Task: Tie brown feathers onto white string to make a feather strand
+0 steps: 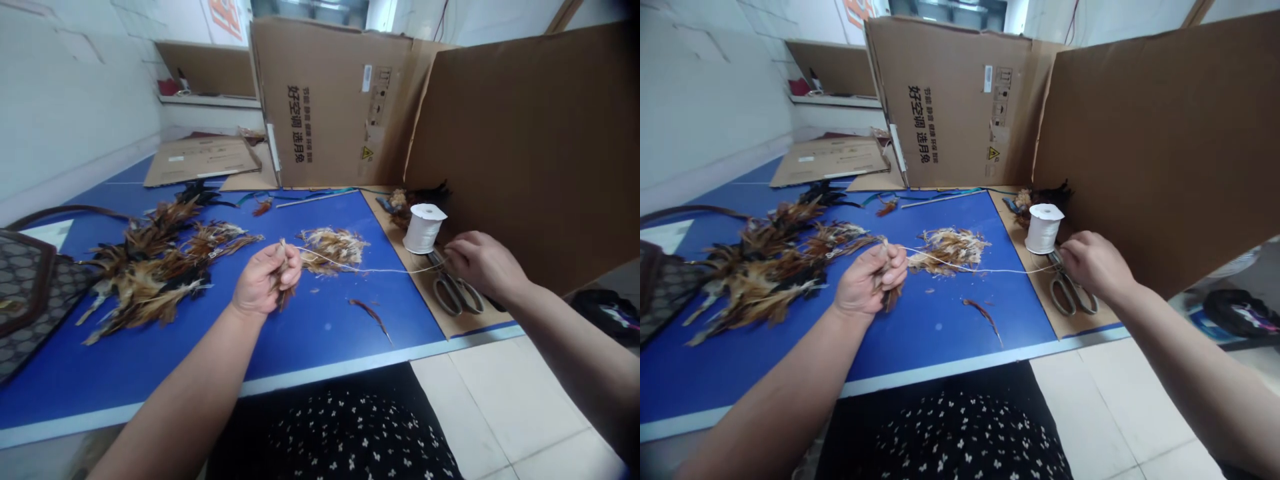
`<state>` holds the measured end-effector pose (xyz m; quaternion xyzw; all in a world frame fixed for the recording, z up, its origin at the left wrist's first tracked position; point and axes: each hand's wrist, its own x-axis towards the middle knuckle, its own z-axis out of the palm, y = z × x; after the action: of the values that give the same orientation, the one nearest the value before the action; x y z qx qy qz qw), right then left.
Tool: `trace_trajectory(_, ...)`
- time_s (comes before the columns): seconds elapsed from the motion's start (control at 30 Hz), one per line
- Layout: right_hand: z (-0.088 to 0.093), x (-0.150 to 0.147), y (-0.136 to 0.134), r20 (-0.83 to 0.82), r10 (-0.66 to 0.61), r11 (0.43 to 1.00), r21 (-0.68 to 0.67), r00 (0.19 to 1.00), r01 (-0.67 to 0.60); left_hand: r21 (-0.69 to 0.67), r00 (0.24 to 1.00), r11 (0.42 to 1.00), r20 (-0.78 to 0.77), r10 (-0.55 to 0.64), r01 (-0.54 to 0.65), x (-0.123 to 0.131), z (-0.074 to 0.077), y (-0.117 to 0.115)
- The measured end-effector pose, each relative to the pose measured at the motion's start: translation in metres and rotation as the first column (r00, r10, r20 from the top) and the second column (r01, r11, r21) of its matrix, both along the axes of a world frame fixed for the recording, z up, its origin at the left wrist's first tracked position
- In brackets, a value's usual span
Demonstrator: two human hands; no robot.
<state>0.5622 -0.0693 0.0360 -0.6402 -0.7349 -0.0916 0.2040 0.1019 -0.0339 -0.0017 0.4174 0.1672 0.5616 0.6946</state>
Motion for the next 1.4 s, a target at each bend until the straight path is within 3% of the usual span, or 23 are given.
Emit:
trace_trajectory(0.07, -0.005, -0.024, -0.005, 0.030, 0.207, 0.978, -0.041, 0.978, -0.206, -0.014, 0.999, 1.000, -0.029, -0.013, 0.013, 0.002, -0.004, 0.000)
trace_trajectory(0.1, -0.006, -0.037, -0.011, 0.030, 0.366, 0.929, -0.074, 0.930, -0.363, -0.021, 0.999, 1.000, -0.041, -0.019, 0.018, 0.003, -0.005, 0.000)
trace_trajectory(0.17, -0.011, -0.065, -0.024, -0.044, 0.614, 0.770, -0.184, 0.788, -0.610, -0.035, 0.998, 0.999, -0.052, -0.024, 0.022, 0.004, -0.008, 0.000)
trace_trajectory(0.23, -0.017, -0.089, -0.036, -0.136, 0.724, 0.628, -0.279, 0.677, -0.727, -0.051, 0.999, 0.998, -0.047, -0.023, 0.021, 0.005, -0.010, 0.001)
trace_trajectory(0.33, -0.033, -0.112, -0.044, -0.230, 0.743, 0.560, -0.299, 0.628, -0.772, -0.078, 0.999, 0.997, -0.031, -0.012, 0.010, 0.008, -0.013, 0.002)
trace_trajectory(0.47, -0.052, -0.125, -0.039, -0.230, 0.725, 0.590, -0.278, 0.649, -0.758, -0.100, 1.000, 0.995, -0.010, 0.007, -0.008, 0.011, -0.016, 0.005)
trace_trajectory(0.6, -0.052, -0.154, -0.028, -0.394, 0.653, 0.679, -0.073, 0.647, -0.730, -0.131, 0.998, 0.990, 0.014, 0.060, -0.058, 0.014, -0.019, 0.008)
trace_trajectory(0.7, -0.044, -0.190, -0.014, -0.638, 0.502, 0.782, 0.048, 0.583, -0.621, -0.143, 0.994, 0.984, -0.005, 0.105, -0.104, 0.017, -0.022, 0.010)
trace_trajectory(0.77, -0.041, -0.216, -0.001, -0.805, 0.368, 0.828, 0.057, 0.465, -0.558, -0.148, 0.989, 0.978, -0.018, 0.148, -0.149, 0.019, -0.025, 0.011)
trace_trajectory(0.93, -0.050, -0.266, 0.032, -0.910, 0.296, 0.811, 0.079, 0.290, -0.579, -0.138, 0.976, 0.967, -0.078, 0.204, -0.213, 0.025, -0.032, 0.012)
trace_trajectory(1.07, -0.061, -0.278, 0.039, -0.945, 0.250, 0.815, 0.087, 0.212, -0.572, -0.106, 0.962, 0.959, -0.109, 0.251, -0.262, 0.029, -0.034, 0.011)
trace_trajectory(1.27, -0.075, -0.279, 0.040, -0.954, 0.225, 0.840, 0.086, 0.199, -0.535, -0.057, 0.955, 0.962, -0.150, 0.256, -0.267, 0.034, -0.031, 0.008)
trace_trajectory(1.4, -0.068, -0.270, 0.040, -0.919, 0.277, 0.829, 0.079, 0.282, -0.554, -0.033, 0.953, 0.967, -0.184, 0.242, -0.252, 0.035, -0.032, 0.007)
